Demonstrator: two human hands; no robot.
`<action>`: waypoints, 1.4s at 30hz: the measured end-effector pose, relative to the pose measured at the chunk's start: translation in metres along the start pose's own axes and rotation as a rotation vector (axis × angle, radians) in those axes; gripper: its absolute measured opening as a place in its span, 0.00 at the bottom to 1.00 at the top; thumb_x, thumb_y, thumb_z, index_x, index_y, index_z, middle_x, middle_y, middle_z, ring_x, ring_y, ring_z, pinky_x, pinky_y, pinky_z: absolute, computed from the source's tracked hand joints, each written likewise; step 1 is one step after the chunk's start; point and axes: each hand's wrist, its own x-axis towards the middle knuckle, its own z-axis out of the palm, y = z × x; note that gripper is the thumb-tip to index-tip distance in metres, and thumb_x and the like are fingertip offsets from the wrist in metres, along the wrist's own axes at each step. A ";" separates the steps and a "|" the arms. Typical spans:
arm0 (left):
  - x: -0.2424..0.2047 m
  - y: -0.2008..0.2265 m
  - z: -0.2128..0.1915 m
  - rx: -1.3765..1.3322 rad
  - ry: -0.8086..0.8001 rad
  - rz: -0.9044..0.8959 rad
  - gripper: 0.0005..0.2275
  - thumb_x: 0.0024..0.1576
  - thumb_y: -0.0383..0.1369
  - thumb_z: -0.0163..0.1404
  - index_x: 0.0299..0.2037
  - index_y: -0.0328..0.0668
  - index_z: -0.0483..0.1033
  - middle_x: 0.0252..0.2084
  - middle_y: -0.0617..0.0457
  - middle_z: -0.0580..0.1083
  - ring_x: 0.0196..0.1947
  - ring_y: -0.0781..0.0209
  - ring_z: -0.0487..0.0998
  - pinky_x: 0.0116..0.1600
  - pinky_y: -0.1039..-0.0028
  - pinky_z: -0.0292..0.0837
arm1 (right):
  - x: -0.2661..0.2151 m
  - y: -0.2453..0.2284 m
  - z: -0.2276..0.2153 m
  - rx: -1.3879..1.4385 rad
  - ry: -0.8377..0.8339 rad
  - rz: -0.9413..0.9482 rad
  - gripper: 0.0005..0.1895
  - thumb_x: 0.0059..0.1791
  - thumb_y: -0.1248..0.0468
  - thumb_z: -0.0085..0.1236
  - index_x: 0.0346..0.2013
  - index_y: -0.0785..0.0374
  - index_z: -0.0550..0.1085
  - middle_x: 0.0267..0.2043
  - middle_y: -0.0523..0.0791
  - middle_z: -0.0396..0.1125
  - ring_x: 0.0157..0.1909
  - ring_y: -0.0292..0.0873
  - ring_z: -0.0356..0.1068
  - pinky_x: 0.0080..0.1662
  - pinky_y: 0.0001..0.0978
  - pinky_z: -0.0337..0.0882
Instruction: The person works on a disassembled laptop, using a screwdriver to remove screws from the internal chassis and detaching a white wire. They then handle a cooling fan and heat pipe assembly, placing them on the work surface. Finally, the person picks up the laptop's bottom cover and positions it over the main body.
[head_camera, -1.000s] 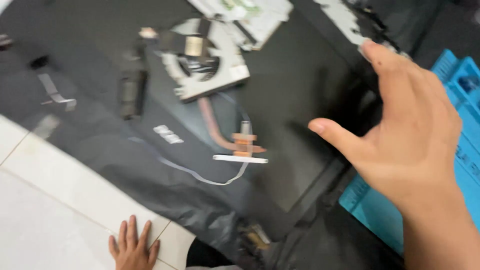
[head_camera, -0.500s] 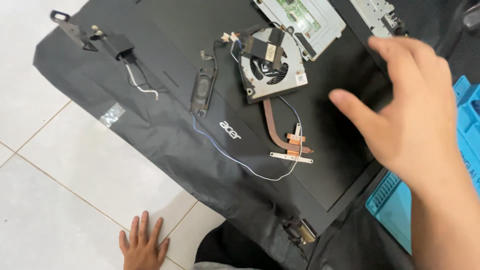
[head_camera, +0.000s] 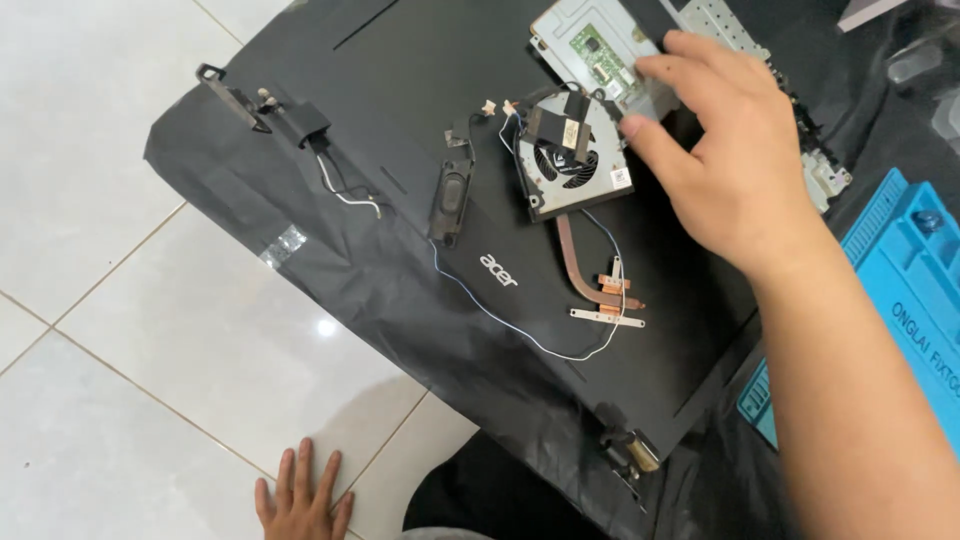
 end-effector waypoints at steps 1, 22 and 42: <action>0.000 -0.001 0.004 -0.001 0.025 0.000 0.26 0.57 0.53 0.43 0.66 0.61 0.67 0.75 0.45 0.58 0.75 0.46 0.56 0.75 0.35 0.40 | -0.001 0.002 -0.001 -0.003 -0.005 -0.015 0.20 0.50 0.67 0.65 0.55 0.70 0.75 0.65 0.59 0.66 0.64 0.63 0.66 0.64 0.50 0.65; -0.014 -0.024 0.034 -0.003 0.047 0.017 0.29 0.53 0.55 0.44 0.65 0.62 0.67 0.74 0.44 0.59 0.72 0.41 0.59 0.73 0.32 0.39 | 0.015 -0.015 -0.026 0.178 0.003 0.127 0.22 0.46 0.69 0.63 0.53 0.71 0.70 0.48 0.53 0.74 0.49 0.49 0.76 0.49 0.34 0.74; -0.017 -0.027 0.052 0.000 0.067 0.058 0.30 0.53 0.59 0.43 0.65 0.63 0.67 0.74 0.43 0.59 0.73 0.38 0.59 0.71 0.26 0.40 | -0.066 0.108 -0.037 0.673 0.479 0.707 0.08 0.67 0.67 0.47 0.55 0.68 0.74 0.38 0.40 0.67 0.33 0.31 0.69 0.42 0.27 0.79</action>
